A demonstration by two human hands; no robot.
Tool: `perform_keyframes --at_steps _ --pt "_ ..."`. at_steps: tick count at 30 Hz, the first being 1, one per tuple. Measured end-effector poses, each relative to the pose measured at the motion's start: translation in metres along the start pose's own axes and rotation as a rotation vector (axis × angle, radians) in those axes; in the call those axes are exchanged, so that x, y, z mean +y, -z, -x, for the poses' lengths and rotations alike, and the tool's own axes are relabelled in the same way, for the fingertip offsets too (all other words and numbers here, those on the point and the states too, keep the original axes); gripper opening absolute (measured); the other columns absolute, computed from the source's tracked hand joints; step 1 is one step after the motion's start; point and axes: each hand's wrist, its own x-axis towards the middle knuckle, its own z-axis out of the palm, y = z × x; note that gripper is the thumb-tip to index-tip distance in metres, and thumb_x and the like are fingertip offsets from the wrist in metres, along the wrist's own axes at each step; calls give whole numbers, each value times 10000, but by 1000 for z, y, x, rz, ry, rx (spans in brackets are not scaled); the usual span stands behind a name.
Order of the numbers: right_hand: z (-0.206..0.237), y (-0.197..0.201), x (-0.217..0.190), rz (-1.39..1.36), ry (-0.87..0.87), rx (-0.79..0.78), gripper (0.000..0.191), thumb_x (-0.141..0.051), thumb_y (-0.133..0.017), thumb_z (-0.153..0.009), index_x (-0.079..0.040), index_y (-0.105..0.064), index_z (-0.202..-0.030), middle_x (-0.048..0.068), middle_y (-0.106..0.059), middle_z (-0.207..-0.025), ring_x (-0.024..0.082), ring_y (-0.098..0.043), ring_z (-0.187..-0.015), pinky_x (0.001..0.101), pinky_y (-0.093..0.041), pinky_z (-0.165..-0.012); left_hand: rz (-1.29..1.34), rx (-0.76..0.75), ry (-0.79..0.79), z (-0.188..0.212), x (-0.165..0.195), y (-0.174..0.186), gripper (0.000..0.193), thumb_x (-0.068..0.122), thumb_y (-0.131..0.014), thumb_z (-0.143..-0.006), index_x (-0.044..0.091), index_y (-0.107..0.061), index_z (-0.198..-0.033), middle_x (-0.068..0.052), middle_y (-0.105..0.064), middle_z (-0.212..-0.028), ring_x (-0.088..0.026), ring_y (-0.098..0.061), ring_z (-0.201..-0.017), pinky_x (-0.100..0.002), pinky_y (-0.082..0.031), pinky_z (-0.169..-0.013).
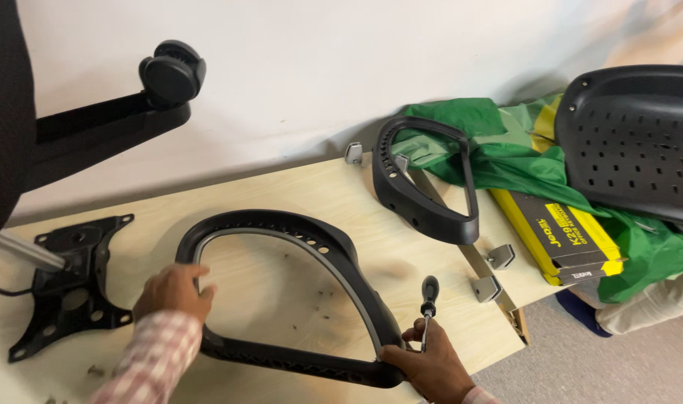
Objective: The person removes screws from a black office chair armrest frame using screwdrivers, working over a table with the chair base, seat, and loose screws laid out. They hold the armrest steady, unscrew fasteners one by one, and set the screwdriver down between screws.
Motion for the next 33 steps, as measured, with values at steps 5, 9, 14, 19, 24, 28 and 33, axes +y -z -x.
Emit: perform_keyframes --at_steps 5,9,14,19,24,28,33 --pt "2 -1 2 -64 61 17 911 -283 -897 -701 144 -374 -1312 264 -577 -1178 310 -714 -1051 333 -651 -766 -78 292 -309 34 -32 -43 486 379 -657 -918 147 -634 -1345 11 -563 -1476 -208 -516 -1366 -373 -436 -1146" --pt "8 3 -12 -39 0 -31 794 -281 -852 -687 168 -499 -1238 335 -662 -1038 372 -711 -853 345 -547 -616 -92 305 -246 21 -39 -74 461 286 -545 -994 156 -511 -1435 1 -503 -1528 -186 -435 -1427 -422 -309 -1215" --pt "23 4 -42 -71 72 -32 814 -244 -912 -705 96 -416 -1253 267 -609 -1019 312 -702 -891 352 -604 -694 -214 141 -283 13 -47 -80 693 392 -548 -944 116 -318 -1537 -85 -213 -1657 -230 -232 -1522 -389 -230 -1241" --pt "47 14 -76 -67 132 -27 759 -273 -933 -652 38 -489 -1184 230 -668 -1010 314 -758 -963 350 -641 -752 -53 -9 -244 23 -41 -72 892 589 -533 -884 153 -206 -1590 -154 4 -1681 -295 -39 -1549 -441 -124 -1247" --pt "66 18 -110 50 390 41 686 -345 -914 -664 -11 -546 -1137 128 -622 -1045 211 -713 -990 376 -629 -763 479 -277 127 3 -7 -55 1183 882 -481 -764 188 -110 -1647 -181 24 -1704 -314 20 -1599 -581 -22 -1273" --pt "78 22 -133 -324 306 -110 463 -392 -692 -830 -18 -604 -1088 133 -627 -1020 235 -675 -907 382 -594 -762 866 -250 215 -28 9 -41 1184 892 -469 -780 137 -177 -1645 -218 -82 -1683 -378 -33 -1586 -622 -73 -1248" --pt "86 18 -159 -566 355 -218 338 -370 -533 -957 -48 -569 -1051 119 -610 -1068 261 -662 -968 416 -574 -735 1130 -300 275 -33 10 -35 1144 870 -469 -809 127 -219 -1642 -222 -152 -1652 -423 -86 -1556 -681 -114 -1194"
